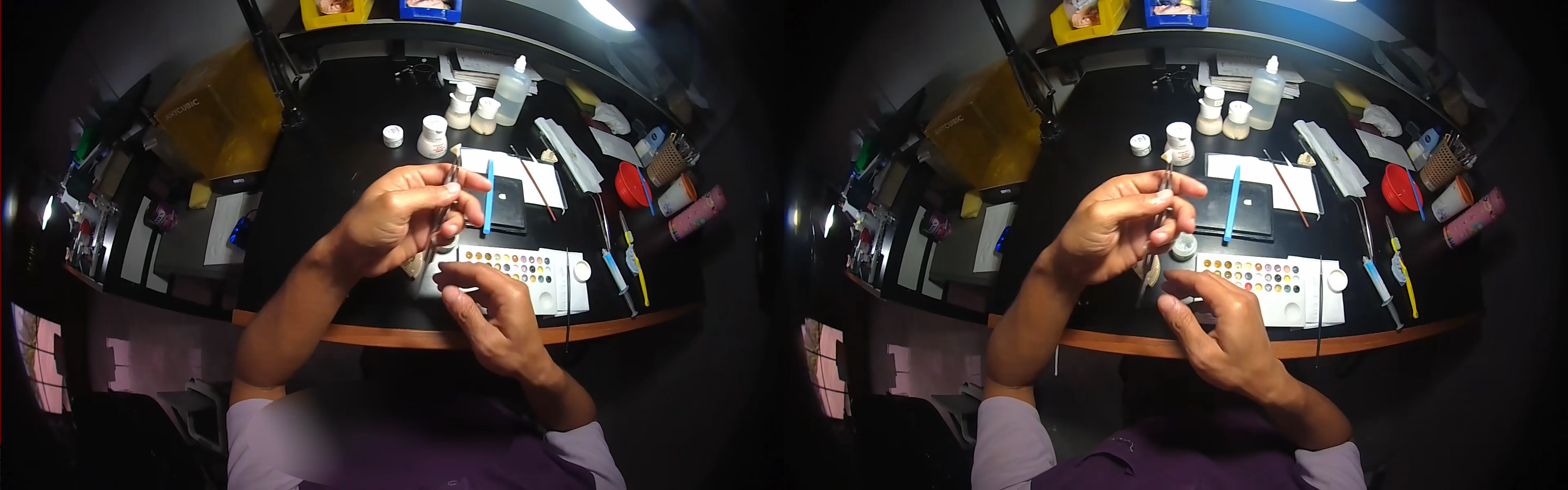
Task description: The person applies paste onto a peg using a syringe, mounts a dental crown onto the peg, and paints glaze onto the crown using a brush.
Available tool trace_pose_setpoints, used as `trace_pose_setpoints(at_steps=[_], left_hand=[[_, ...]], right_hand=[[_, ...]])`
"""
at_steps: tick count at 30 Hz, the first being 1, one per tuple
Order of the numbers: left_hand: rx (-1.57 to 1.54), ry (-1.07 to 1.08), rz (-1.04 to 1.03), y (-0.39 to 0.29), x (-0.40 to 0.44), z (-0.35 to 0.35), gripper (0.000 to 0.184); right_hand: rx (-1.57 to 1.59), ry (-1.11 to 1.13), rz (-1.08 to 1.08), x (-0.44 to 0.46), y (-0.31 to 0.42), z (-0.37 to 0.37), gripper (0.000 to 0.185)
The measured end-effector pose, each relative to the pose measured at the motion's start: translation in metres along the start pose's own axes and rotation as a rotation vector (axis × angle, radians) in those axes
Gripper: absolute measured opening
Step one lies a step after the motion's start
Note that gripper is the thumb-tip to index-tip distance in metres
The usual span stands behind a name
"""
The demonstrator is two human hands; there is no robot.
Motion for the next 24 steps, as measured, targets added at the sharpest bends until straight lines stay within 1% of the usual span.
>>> trace_pose_setpoints(at_steps=[1, 3, 4, 5, 7, 10, 11, 13, 14, 15, 17, 20, 24], left_hand=[[-0.014, -0.034, -0.039, 0.005, 0.003, 0.0, 0.038], [-0.038, -0.082, -0.033, 0.013, 0.004, -0.005, 0.039], [-0.014, -0.101, -0.044, 0.015, 0.005, -0.007, 0.039], [0.088, -0.142, -0.058, 0.014, 0.006, -0.007, 0.039], [0.214, -0.162, -0.077, 0.008, 0.006, -0.012, 0.042], [0.467, -0.06, 0.154, -0.012, -0.006, -0.013, 0.046], [0.517, -0.039, 0.118, -0.009, -0.006, -0.003, 0.049], [0.889, -0.067, -0.034, -0.009, -0.012, 0.023, 0.051], [1.04, -0.025, 0.028, -0.013, -0.015, 0.036, 0.058], [1.212, 0.018, 0.09, -0.023, -0.019, 0.036, 0.063], [1.36, 0.115, 0.166, -0.021, -0.021, 0.038, 0.062], [1.423, 0.211, 0.159, -0.003, -0.018, 0.041, 0.061], [1.504, 0.192, 0.19, 0.009, -0.015, 0.044, 0.06]], right_hand=[[0.13, 0.017, -0.083, 0.007, -0.016, -0.009, 0.026], [0.417, -0.052, -0.079, 0.021, -0.024, -0.021, 0.025], [0.488, -0.052, -0.093, 0.025, -0.026, -0.022, 0.025], [0.478, -0.041, -0.12, 0.027, -0.034, -0.019, 0.024], [0.571, -0.054, -0.121, 0.03, -0.036, -0.019, 0.023], [0.632, -0.052, -0.093, 0.026, -0.033, -0.013, 0.021], [0.7, -0.072, -0.084, 0.024, -0.034, -0.011, 0.02], [0.701, -0.102, -0.058, 0.017, -0.032, -0.001, 0.018], [0.646, -0.124, -0.106, 0.012, -0.027, 0.006, 0.019], [0.684, -0.116, -0.077, 0.008, -0.028, 0.011, 0.021], [0.614, -0.146, -0.077, -0.001, -0.029, 0.022, 0.024], [0.583, -0.174, -0.149, -0.014, -0.029, 0.029, 0.025], [0.534, -0.174, -0.3, -0.027, -0.028, 0.026, 0.025]])
Point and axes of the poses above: each hand's wrist, its own x-axis towards the middle knuckle, its own z-axis out of the back of the hand, y = z × x, the point moved 4 cm from there along x, towards the middle knuckle, and after that the axes turned 15 degrees about x, right-handed, at the moved point
